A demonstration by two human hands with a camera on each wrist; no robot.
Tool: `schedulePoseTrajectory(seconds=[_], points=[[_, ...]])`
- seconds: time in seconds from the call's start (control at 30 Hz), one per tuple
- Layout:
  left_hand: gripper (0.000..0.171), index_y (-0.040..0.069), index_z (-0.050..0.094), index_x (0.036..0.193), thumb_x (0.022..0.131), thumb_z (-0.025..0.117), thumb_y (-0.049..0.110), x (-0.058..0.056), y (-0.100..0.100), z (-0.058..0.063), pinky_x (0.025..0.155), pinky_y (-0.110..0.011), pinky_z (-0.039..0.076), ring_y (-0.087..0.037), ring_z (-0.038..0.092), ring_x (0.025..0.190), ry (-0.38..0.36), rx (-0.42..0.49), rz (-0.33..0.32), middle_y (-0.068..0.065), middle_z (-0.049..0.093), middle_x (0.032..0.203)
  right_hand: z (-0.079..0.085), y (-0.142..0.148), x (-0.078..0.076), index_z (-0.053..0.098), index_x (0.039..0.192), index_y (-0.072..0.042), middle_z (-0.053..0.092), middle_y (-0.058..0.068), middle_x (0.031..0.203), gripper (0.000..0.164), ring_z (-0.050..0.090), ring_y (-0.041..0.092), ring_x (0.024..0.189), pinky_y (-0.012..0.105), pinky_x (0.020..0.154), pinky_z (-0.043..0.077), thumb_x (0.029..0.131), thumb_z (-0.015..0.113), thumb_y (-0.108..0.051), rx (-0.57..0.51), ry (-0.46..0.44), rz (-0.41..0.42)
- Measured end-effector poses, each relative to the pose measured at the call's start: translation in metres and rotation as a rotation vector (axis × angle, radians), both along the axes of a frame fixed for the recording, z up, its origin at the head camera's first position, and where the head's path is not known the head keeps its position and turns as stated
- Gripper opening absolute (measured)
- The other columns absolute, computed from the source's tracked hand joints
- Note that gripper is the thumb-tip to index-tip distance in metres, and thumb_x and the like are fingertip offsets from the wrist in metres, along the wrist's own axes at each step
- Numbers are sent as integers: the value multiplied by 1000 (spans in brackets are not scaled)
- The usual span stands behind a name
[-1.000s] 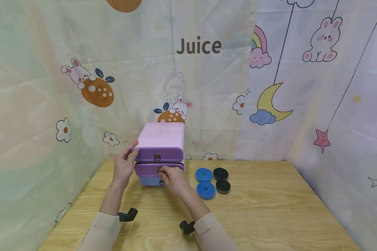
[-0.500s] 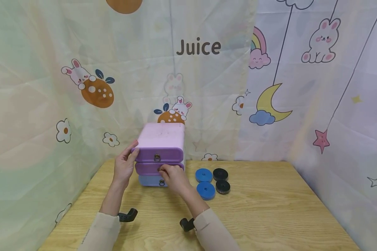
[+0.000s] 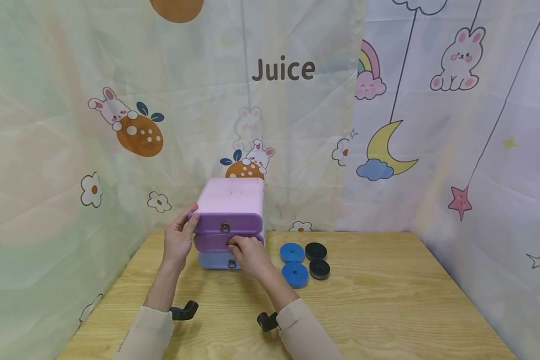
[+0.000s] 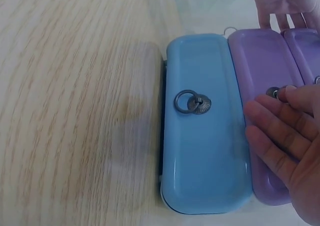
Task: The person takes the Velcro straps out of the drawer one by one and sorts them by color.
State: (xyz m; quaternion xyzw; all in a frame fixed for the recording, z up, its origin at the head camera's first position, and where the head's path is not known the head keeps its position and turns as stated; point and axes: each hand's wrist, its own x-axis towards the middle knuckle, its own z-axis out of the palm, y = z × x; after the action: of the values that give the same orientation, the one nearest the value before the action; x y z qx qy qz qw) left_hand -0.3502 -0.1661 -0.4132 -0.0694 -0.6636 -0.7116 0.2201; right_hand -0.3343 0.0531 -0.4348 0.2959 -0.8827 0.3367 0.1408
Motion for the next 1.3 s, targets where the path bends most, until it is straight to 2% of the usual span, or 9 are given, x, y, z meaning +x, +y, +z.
schedulePoseTrajectory(seconds=[0.2, 0.37, 0.53, 0.73, 1.0, 1.23, 1.3], points=[[46, 19, 70, 137, 96, 76, 39, -2, -1, -1, 103, -16, 50, -7, 47, 146, -1, 5, 11, 10, 60, 151, 1, -2, 0, 74, 102, -9, 75, 2, 81, 16, 66, 5, 68, 20, 59, 51, 106, 62, -17, 1, -2, -9], [48, 19, 70, 137, 95, 76, 42, -2, -1, 1, 116, -32, 45, -8, 45, 147, -31, 8, 25, 9, 60, 151, 2, -3, 1, 74, 100, -9, 72, -1, 78, 15, 64, 5, 66, 21, 56, 49, 106, 62, -16, 1, 12, -16], [49, 20, 70, 137, 94, 76, 43, -1, -1, 2, 119, -40, 43, -8, 44, 147, -37, 8, 29, 10, 60, 151, 2, -4, 1, 74, 100, -9, 72, -1, 77, 16, 63, 5, 65, 21, 56, 48, 106, 61, -15, -12, 12, -17], [48, 19, 70, 137, 95, 77, 41, -1, -1, 1, 119, -37, 43, -7, 45, 147, -19, 16, 14, 10, 60, 151, -2, -4, 1, 75, 101, -10, 69, -5, 74, 15, 56, 1, 60, 20, 54, 46, 106, 62, -18, -17, 9, -30], [48, 18, 69, 137, 95, 77, 39, -1, -2, -1, 103, -17, 50, -8, 47, 145, -15, 23, 4, 9, 60, 151, -5, -2, 7, 77, 107, -8, 75, 3, 82, 14, 57, 3, 64, 20, 58, 49, 104, 65, -14, -56, 10, -10], [49, 20, 70, 137, 94, 78, 41, -1, 0, -1, 111, -27, 49, -6, 47, 145, -17, 19, 14, 10, 61, 150, -10, -1, 12, 78, 108, -10, 77, 1, 91, 13, 58, 3, 69, 19, 62, 49, 102, 68, -17, -13, 20, -50], [49, 19, 70, 137, 94, 78, 40, -1, 1, 0, 111, -27, 49, -6, 47, 145, -16, 20, 14, 10, 61, 150, -12, -1, 13, 78, 108, -9, 78, 1, 91, 13, 61, 4, 70, 20, 63, 51, 101, 70, -16, -5, 18, -54]])
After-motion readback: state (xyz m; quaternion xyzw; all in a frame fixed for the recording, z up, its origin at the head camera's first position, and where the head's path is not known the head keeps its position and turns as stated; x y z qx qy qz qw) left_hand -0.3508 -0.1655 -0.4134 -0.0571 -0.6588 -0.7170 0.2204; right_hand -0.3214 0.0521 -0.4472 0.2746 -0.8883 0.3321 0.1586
